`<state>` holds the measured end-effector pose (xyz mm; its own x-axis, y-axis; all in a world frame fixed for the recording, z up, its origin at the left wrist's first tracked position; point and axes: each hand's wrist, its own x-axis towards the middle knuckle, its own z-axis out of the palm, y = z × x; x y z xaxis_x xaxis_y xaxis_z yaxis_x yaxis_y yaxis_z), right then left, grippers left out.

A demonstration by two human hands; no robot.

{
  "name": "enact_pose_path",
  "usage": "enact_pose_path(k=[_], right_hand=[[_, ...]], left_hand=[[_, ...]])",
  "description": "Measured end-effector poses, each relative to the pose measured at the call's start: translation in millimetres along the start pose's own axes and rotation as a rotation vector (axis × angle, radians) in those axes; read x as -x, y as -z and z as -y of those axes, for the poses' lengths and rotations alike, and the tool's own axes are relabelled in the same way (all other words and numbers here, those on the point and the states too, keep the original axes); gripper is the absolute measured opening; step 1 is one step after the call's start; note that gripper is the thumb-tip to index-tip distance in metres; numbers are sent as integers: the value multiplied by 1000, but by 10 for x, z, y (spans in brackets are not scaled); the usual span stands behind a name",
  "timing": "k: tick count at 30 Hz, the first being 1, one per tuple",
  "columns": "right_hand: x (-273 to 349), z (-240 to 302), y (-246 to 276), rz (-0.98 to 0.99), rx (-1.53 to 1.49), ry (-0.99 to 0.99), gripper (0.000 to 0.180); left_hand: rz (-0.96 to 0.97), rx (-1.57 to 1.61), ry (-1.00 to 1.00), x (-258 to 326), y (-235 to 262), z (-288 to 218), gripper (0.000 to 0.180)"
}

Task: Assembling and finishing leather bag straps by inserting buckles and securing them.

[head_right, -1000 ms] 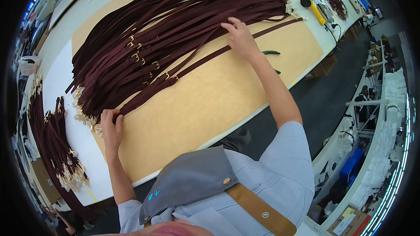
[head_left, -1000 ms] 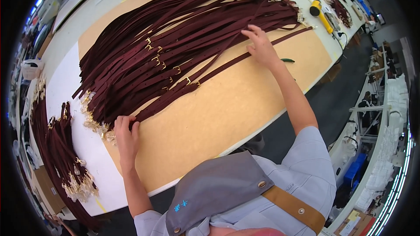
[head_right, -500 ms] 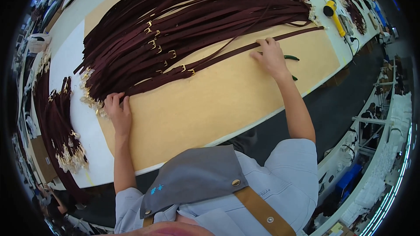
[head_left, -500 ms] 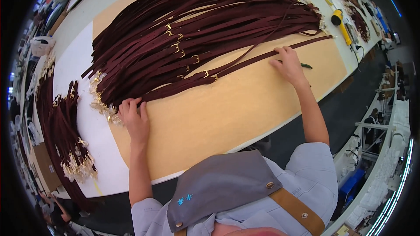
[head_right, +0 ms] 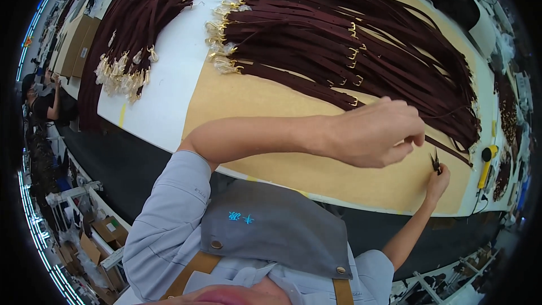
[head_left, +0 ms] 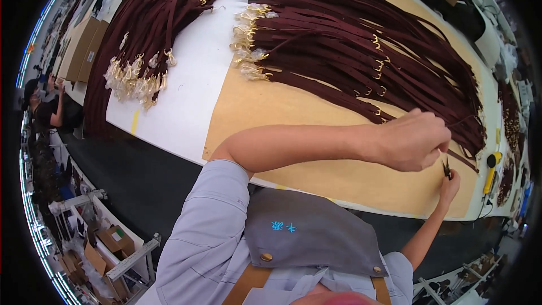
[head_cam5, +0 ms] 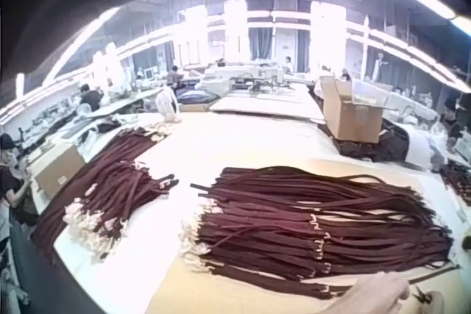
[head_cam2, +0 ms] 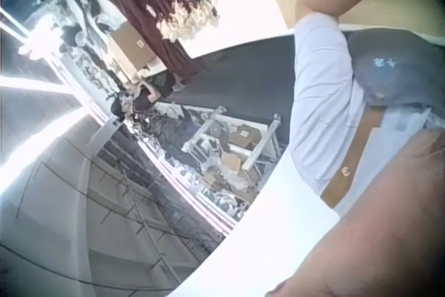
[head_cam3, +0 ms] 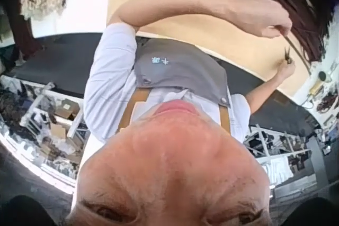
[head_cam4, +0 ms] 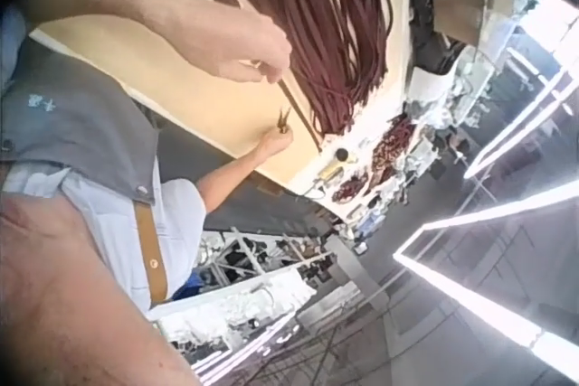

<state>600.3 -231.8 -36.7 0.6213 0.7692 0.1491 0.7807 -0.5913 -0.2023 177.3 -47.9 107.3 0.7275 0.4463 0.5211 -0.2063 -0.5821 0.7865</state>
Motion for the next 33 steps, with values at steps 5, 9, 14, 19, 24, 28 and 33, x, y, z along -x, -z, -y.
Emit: enact_pose_path(k=[5,9,14,19,24,28,33], right_hand=[[-79,591,227,-92,-259,74,22],[-570,1293,229,-113,-400,280,19],[-1499,2292,-130,-99,-390,480,16],[-2150,2771,-705,-38,-243,574,18],[-2339,2988,-880,104,-186,528,19],[-2275,3045,-692,294,-248,571,19],[-2442,2953,-737,-59,-239,579,28]], left_hand=[[152,241,235,217,99,-15,18],[244,169,446,490,-48,406,21],[116,71,502,991,-376,1001,19],[111,139,509,968,-375,981,16],[102,147,475,1040,-370,1030,15],[112,89,433,1041,-352,1053,15],[135,56,402,944,-372,1066,14]])
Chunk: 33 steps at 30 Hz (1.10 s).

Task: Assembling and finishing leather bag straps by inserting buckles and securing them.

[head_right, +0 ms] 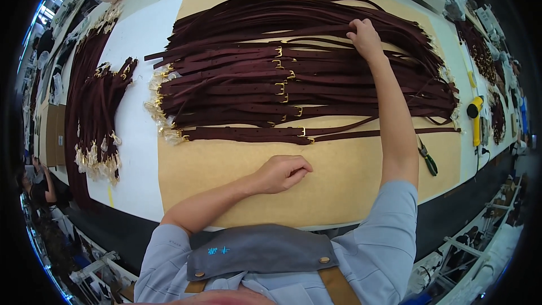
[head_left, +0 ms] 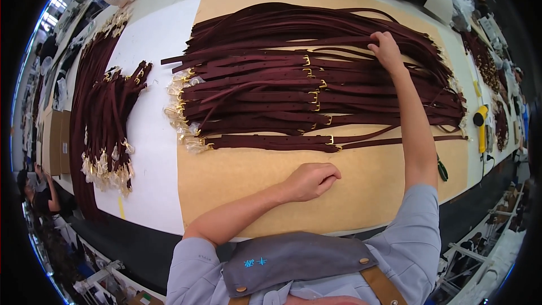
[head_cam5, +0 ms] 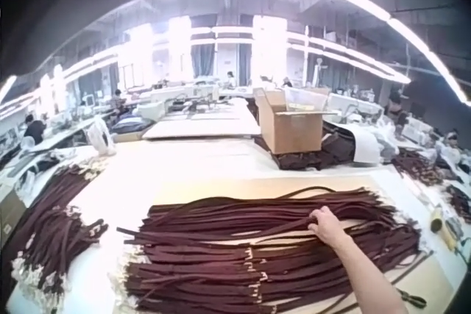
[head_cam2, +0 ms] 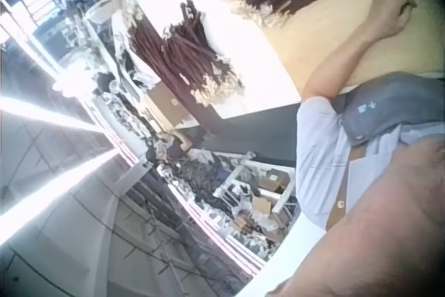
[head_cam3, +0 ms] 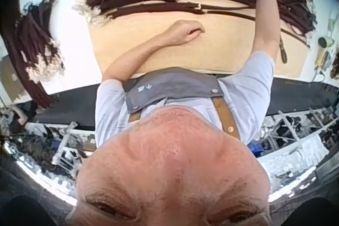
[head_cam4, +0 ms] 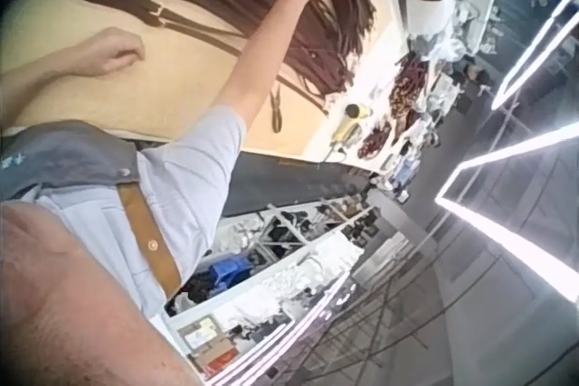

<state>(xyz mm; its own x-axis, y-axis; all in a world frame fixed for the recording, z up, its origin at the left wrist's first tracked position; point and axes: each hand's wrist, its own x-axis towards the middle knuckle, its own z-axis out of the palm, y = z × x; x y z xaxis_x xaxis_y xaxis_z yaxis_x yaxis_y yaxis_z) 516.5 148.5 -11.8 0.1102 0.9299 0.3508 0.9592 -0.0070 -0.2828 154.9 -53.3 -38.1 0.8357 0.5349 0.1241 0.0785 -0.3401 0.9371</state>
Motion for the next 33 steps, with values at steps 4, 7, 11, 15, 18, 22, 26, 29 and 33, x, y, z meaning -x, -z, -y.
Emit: enact_pose_path(k=[4,7,11,15,18,22,26,29,33], right_hand=[[-109,-82,-74,11,224,114,30],[-146,-35,-61,-14,204,125,20],[4,130,169,-245,87,274,13],[605,1245,934,-215,-212,506,9],[1263,1859,1211,53,-393,570,11],[1535,1774,1221,292,-322,511,13],[1544,958,1426,219,-131,283,11],[1694,565,1795,117,-93,136,11],[1951,56,2259,105,-102,-216,19]], left_hand=[[-1,-3,17,-48,-2,-19,14],[13,47,130,-26,33,-117,14],[109,163,272,-32,98,-145,16],[-103,705,280,-158,407,-326,48],[-342,1057,64,-345,706,-534,50],[-523,976,-1,-203,1233,-707,22],[-686,862,-259,461,1948,-790,24],[-844,903,-405,1064,2538,-715,23],[-937,764,-398,1576,2645,-717,22]])
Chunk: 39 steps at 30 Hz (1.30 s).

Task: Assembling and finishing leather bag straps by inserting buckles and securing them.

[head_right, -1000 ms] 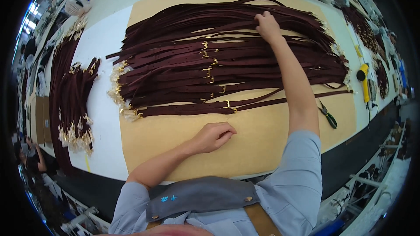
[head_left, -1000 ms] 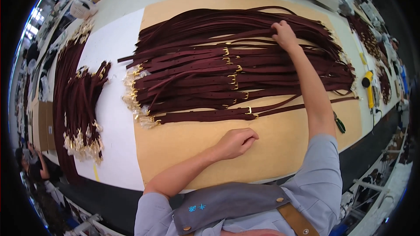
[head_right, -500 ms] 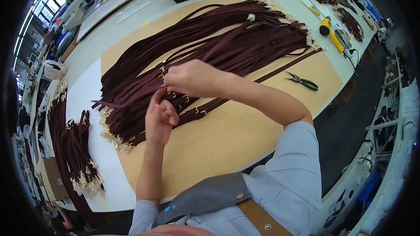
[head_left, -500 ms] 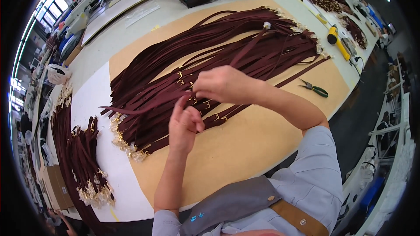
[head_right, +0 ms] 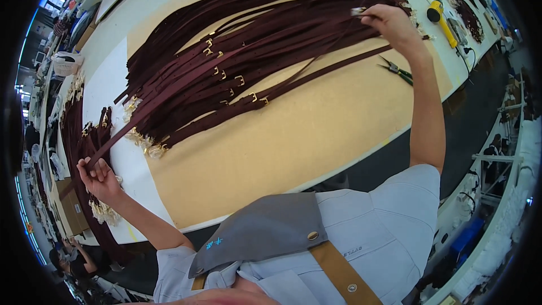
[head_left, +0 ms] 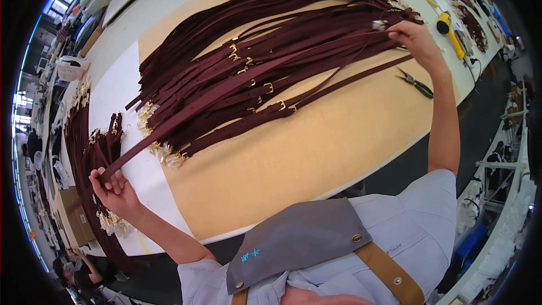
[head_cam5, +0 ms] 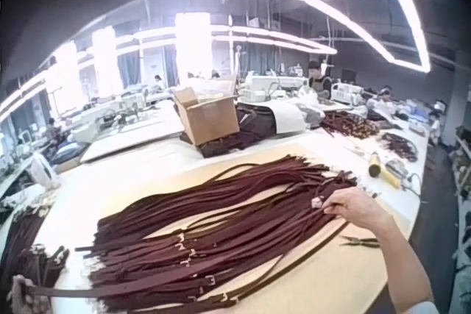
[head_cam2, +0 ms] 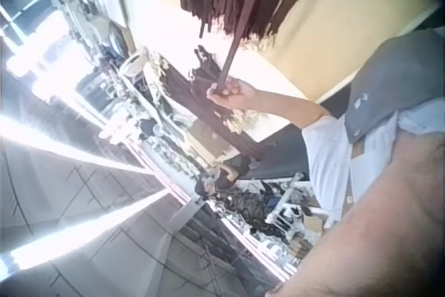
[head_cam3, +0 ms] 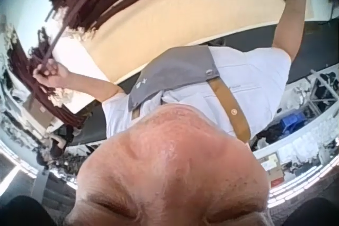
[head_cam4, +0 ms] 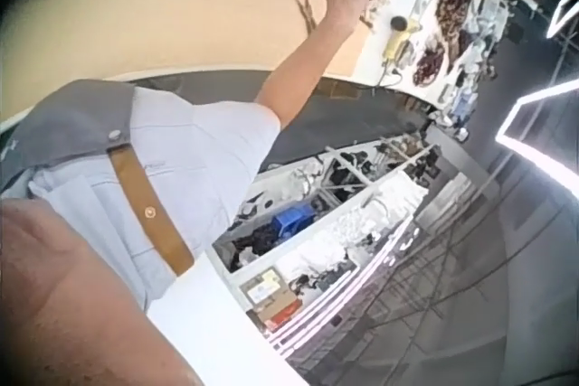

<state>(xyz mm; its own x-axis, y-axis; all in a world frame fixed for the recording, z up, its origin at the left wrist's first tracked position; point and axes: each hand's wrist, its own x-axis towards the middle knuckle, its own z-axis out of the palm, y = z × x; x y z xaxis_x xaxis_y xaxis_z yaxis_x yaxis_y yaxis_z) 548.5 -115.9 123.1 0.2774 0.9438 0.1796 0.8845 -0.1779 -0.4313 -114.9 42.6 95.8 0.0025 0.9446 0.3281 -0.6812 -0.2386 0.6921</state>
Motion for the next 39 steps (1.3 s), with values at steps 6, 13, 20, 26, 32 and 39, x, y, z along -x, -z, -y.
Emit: enact_pose_path(k=[6,13,20,26,32,39], right_hand=[[109,-1336,213,-176,627,-127,26],[686,1205,-1247,68,-248,376,36],[753,1708,-2049,428,-479,431,25],[699,1568,-1966,721,-524,219,14],[565,1545,-1841,959,-644,-54,17],[494,1514,-1782,1009,-623,-57,18]], left_hand=[[-77,-203,640,741,-225,1130,29],[101,-139,905,1272,-691,1723,30],[102,-316,826,1319,-518,1507,30],[13,-398,745,1387,-229,1290,15],[-55,-460,879,1373,-345,1267,24],[23,-403,878,1424,-272,1294,29]])
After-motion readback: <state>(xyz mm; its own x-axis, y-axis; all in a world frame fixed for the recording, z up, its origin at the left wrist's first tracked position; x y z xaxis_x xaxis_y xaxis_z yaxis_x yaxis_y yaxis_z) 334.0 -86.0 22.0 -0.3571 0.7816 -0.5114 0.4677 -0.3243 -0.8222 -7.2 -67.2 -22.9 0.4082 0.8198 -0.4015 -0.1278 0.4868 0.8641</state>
